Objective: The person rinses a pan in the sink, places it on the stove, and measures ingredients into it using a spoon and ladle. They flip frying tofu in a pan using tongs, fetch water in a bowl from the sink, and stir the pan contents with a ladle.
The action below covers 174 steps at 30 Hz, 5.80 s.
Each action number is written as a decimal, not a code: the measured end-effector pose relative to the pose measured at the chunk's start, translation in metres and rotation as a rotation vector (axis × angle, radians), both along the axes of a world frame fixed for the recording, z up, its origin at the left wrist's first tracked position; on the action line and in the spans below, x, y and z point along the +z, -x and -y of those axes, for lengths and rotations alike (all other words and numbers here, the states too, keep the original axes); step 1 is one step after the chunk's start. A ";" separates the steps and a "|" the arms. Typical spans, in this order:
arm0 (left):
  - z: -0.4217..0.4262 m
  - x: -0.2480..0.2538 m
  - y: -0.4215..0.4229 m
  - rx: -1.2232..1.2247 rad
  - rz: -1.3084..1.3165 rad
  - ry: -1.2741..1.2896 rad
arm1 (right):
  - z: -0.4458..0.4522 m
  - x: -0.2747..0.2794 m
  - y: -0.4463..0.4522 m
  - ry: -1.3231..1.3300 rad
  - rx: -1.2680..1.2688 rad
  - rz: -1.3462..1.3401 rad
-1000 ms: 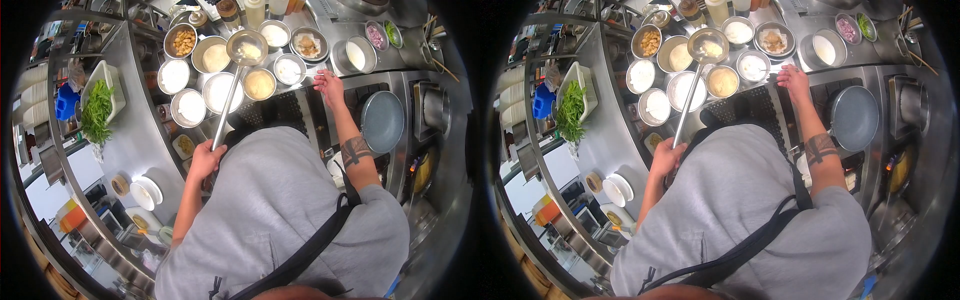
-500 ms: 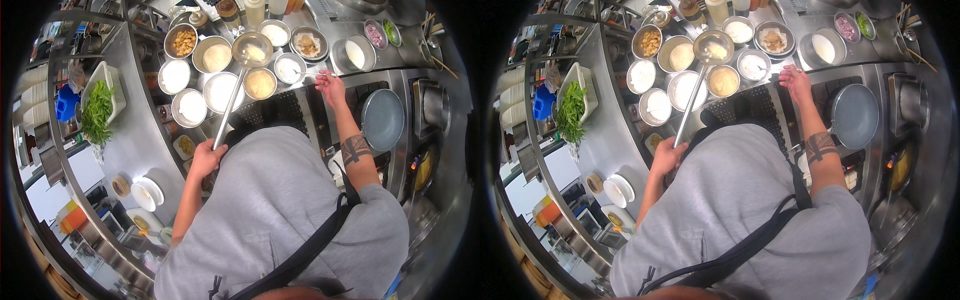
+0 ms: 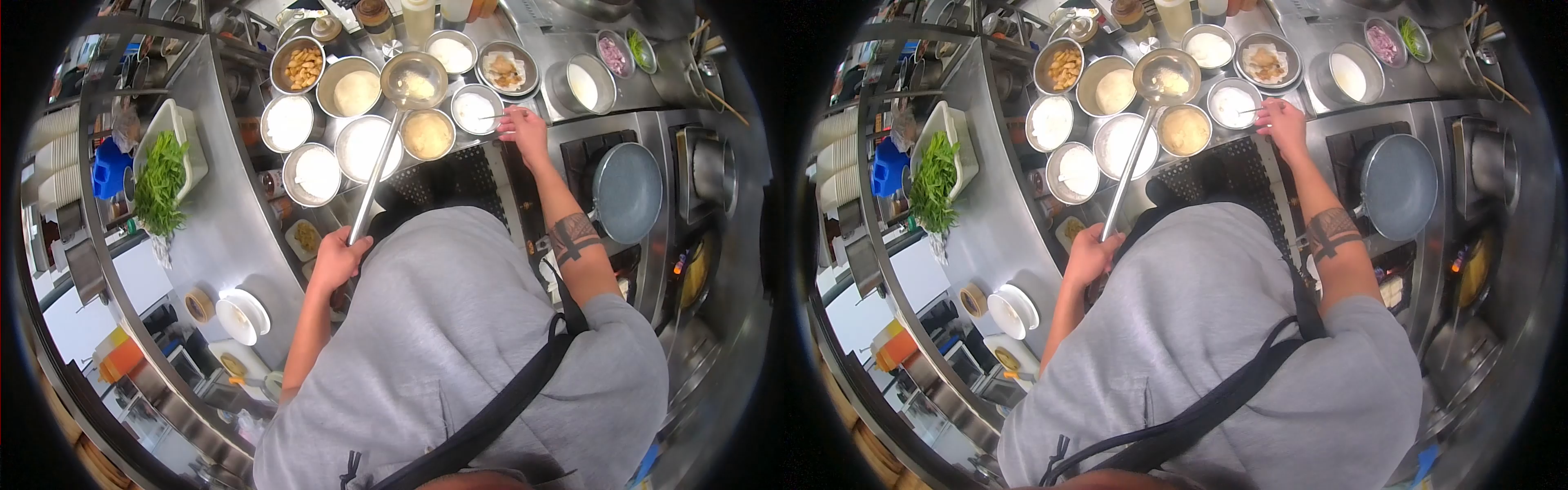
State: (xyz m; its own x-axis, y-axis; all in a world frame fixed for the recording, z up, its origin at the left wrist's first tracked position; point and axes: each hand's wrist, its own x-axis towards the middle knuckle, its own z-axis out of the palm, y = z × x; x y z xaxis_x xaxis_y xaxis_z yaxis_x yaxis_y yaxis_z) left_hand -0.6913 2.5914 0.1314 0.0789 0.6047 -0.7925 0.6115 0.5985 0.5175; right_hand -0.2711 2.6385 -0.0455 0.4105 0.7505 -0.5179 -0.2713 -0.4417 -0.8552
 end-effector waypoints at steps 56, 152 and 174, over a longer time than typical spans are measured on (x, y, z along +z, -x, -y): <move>0.039 0.015 0.006 0.172 0.024 0.029 | -0.236 0.029 -0.089 -0.131 0.122 1.222; 0.473 0.005 -0.129 -1.292 0.357 -0.052 | 1.240 0.338 0.190 1.784 -0.745 0.748; 0.256 0.006 0.115 -0.302 0.069 -0.071 | 0.171 0.184 -0.012 -0.535 -0.011 0.840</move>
